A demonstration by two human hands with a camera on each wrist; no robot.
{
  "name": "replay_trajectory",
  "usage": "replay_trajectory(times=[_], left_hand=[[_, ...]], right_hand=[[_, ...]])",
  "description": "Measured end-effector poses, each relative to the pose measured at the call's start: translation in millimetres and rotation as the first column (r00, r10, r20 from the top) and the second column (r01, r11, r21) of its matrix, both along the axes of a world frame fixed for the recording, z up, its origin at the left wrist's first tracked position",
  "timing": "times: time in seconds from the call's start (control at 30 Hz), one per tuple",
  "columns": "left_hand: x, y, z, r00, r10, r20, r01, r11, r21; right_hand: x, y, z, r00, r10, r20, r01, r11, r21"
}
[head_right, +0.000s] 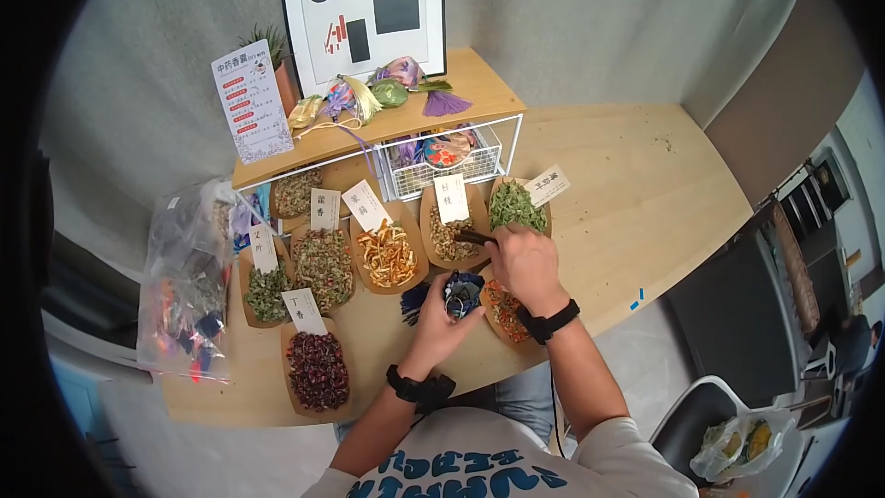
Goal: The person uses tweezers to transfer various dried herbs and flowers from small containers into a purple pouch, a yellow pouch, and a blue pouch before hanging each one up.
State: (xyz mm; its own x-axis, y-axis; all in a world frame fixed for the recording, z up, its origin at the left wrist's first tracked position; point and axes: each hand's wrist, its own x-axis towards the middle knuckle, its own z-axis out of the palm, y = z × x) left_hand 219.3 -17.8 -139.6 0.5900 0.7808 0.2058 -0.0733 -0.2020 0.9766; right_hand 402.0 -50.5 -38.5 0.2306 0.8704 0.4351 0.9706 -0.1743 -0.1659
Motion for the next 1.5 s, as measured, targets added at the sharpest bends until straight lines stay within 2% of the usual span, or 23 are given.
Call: replay_trajectory(times=[0.07, 0.13, 0.2, 0.27, 0.33, 0.43, 0.8, 0.9, 1.17, 1.23, 1.27, 1.37, 1.4, 1.47, 1.5], left_hand=[[-3, -3, 17, 0.999, -0.02, -0.047, 0.015, 0.994, -0.106], [-1, -2, 11, 0.999, -0.021, -0.027, 0.018, 0.995, -0.099], [0, -3, 6, 1.0, -0.023, -0.007, 0.022, 0.996, -0.091], [-1, -3, 9, 1.0, -0.025, 0.019, 0.027, 0.994, -0.102], [0, -2, 7, 1.0, -0.011, 0.012, 0.012, 0.997, -0.082], [-2, -2, 6, 1.0, -0.001, -0.015, 0.0, 0.999, -0.053], [-3, -2, 11, 1.0, 0.009, -0.005, -0.009, 0.995, -0.095], [-4, 0, 17, 0.999, 0.001, -0.046, -0.006, 0.995, -0.102], [0, 3, -3, 1.0, 0.01, 0.006, -0.01, 0.994, -0.105], [1, 4, -6, 1.0, 0.014, 0.005, -0.014, 0.995, -0.098], [0, 3, -5, 1.0, 0.018, 0.002, -0.017, 0.995, -0.095], [0, 2, 0, 1.0, 0.02, 0.013, -0.018, 0.989, -0.146], [-1, 2, 3, 1.0, 0.02, 0.014, -0.018, 0.988, -0.151], [-1, 0, 6, 1.0, 0.017, -0.012, -0.019, 0.983, -0.18], [0, 0, 6, 1.0, 0.012, -0.013, -0.014, 0.983, -0.181]], right_hand=[[3, 2, -1, 1.0, -0.008, -0.025, 0.009, 1.0, 0.027], [8, 2, -3, 0.996, -0.079, -0.041, 0.08, 0.996, 0.037], [14, 0, -12, 0.995, -0.083, -0.052, 0.084, 0.996, 0.006], [13, -1, -15, 0.995, -0.084, -0.063, 0.082, 0.996, -0.024], [6, -2, -16, 0.989, -0.015, -0.15, 0.007, 0.999, -0.053], [-3, -3, -14, 0.984, -0.021, -0.174, 0.007, 0.997, -0.08], [-6, 1, -19, 0.995, 0.047, -0.088, -0.048, 0.999, -0.017], [-4, 0, -19, 0.996, 0.038, -0.075, -0.038, 0.999, 0.001], [5, -2, -17, 0.995, -0.003, -0.104, 0.01, 0.997, 0.072], [8, -9, -5, 0.986, 0.043, -0.164, -0.01, 0.98, 0.198], [7, -16, 3, 0.985, 0.043, -0.166, -0.01, 0.981, 0.191], [-1, -43, 43, 0.91, 0.148, -0.387, -0.091, 0.983, 0.161], [-2, -50, 49, 0.91, 0.146, -0.387, -0.092, 0.983, 0.157], [-3, -60, 53, 0.888, 0.257, -0.381, -0.221, 0.966, 0.135], [0, -62, 52, 0.901, 0.286, -0.325, -0.259, 0.958, 0.124]])
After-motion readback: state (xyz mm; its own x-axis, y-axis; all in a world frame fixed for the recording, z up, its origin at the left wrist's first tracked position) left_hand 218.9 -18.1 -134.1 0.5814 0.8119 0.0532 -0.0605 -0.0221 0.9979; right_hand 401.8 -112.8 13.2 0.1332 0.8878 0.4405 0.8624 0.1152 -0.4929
